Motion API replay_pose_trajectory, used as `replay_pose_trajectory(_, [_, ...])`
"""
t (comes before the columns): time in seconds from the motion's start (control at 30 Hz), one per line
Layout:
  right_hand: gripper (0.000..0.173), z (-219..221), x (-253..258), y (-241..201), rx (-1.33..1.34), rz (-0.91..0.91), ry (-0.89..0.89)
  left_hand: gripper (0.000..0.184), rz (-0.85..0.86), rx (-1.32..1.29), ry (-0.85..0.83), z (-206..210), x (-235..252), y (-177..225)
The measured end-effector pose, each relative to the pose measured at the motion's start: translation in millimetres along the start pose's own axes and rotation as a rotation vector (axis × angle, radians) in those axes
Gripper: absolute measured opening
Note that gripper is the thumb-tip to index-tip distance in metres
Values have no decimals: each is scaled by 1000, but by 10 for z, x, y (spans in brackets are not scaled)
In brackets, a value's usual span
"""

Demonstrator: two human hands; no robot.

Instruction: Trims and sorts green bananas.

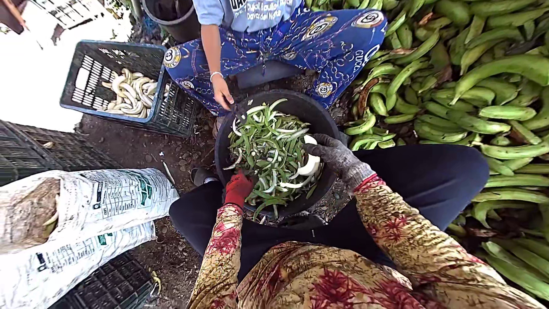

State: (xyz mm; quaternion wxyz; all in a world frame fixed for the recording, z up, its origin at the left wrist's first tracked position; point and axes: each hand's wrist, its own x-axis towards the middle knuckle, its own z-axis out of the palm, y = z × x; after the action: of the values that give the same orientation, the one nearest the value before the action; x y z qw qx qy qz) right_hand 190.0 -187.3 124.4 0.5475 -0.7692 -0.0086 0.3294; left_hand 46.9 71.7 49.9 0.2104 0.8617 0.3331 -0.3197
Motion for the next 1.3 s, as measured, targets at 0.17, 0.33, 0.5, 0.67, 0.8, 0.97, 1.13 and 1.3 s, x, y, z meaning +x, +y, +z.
replay_pose_trajectory(0.17, [43, -73, 2, 53, -87, -21, 54, 52, 84, 197, -248, 259, -162, -17])
replay_pose_trajectory(0.33, [42, -229, 26, 255, -117, 1, 133, 42, 84, 346, -443, 504, -385, 102])
replay_pose_trajectory(0.5, [44, -371, -61, 309, -136, 32, 180, 43, 72, 521, -451, 870, -168, 235])
replay_pose_trajectory(0.67, [47, -515, -179, 396, -126, 72, 173, 45, 167, 480, -403, 425, -326, 331])
replay_pose_trajectory(0.8, [46, -479, -181, 429, -153, 71, 194, 48, 133, 499, -409, 309, -276, 341])
replay_pose_trajectory(0.97, [46, -386, -174, 418, -136, 71, 165, 49, 62, 461, -343, 776, -37, 246])
replay_pose_trajectory(1.13, [50, -377, -126, 504, -165, 69, 103, 50, 83, 346, -160, 715, 222, 509])
replay_pose_trajectory(1.3, [51, -360, -180, 514, -178, 50, 61, 47, 105, 289, -111, 443, 342, 954])
